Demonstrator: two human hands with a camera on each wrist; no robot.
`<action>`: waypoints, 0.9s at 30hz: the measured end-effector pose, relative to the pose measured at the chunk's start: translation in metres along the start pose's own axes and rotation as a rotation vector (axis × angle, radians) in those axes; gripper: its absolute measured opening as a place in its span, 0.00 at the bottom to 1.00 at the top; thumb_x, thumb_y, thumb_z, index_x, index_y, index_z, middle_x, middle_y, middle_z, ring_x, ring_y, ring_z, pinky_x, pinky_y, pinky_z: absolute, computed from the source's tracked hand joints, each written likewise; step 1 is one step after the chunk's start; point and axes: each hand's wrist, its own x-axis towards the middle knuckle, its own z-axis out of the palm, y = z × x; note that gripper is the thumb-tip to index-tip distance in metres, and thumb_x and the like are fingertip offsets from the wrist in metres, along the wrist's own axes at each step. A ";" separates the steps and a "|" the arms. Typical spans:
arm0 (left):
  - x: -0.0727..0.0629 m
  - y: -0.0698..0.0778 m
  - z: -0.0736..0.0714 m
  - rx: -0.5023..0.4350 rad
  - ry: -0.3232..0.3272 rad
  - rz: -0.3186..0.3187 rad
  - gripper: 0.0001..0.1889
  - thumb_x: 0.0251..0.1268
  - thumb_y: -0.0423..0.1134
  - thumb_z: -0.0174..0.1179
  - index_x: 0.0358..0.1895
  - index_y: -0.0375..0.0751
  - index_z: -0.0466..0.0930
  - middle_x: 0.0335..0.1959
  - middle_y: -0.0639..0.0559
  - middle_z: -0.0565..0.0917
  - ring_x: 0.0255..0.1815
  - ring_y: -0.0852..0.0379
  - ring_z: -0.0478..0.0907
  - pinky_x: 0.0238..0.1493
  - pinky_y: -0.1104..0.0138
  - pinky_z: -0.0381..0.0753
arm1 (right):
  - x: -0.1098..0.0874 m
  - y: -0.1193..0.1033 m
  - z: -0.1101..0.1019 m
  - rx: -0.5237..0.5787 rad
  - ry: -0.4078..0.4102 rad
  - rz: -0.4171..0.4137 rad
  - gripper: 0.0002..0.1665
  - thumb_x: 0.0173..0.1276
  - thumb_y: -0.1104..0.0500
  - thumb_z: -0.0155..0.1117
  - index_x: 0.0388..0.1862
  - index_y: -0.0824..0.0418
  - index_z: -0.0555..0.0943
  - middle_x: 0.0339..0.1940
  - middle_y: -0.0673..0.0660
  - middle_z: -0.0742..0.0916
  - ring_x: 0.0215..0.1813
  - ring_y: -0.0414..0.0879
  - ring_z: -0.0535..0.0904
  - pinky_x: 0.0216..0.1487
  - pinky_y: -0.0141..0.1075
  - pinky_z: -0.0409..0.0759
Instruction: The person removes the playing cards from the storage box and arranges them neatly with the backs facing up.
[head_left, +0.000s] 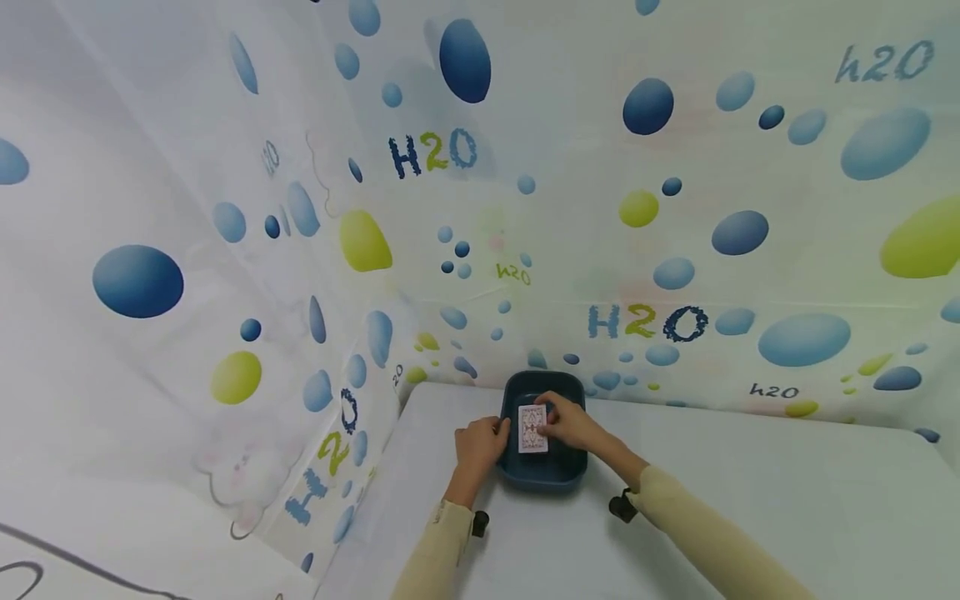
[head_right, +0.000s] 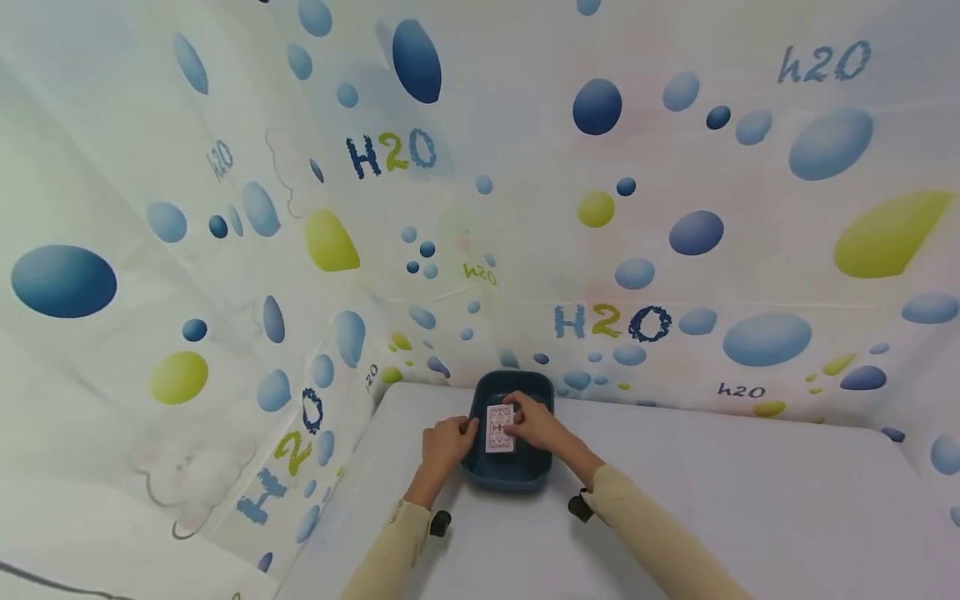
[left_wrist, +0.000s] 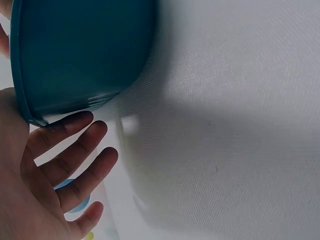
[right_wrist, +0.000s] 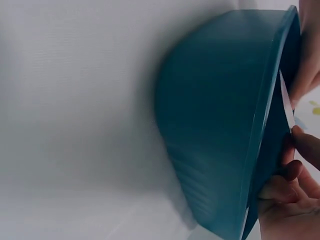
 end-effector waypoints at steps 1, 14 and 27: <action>0.000 0.001 0.000 0.000 -0.007 -0.001 0.19 0.73 0.53 0.55 0.29 0.46 0.86 0.29 0.50 0.89 0.34 0.47 0.85 0.42 0.49 0.73 | -0.002 0.001 -0.002 0.020 0.000 -0.007 0.26 0.66 0.61 0.70 0.62 0.60 0.74 0.29 0.52 0.81 0.29 0.42 0.74 0.31 0.34 0.72; 0.000 0.002 0.000 0.022 -0.009 -0.025 0.19 0.73 0.53 0.55 0.33 0.45 0.88 0.31 0.50 0.90 0.36 0.47 0.86 0.45 0.47 0.74 | -0.025 0.016 -0.036 0.160 -0.037 -0.055 0.31 0.69 0.57 0.69 0.67 0.62 0.70 0.30 0.53 0.84 0.31 0.43 0.75 0.35 0.35 0.73; 0.000 0.004 -0.001 0.017 -0.031 -0.036 0.19 0.74 0.54 0.54 0.34 0.45 0.87 0.31 0.50 0.89 0.36 0.47 0.85 0.47 0.46 0.74 | -0.050 0.049 -0.057 0.208 -0.015 0.020 0.33 0.69 0.54 0.69 0.69 0.60 0.69 0.33 0.54 0.84 0.34 0.44 0.77 0.39 0.34 0.75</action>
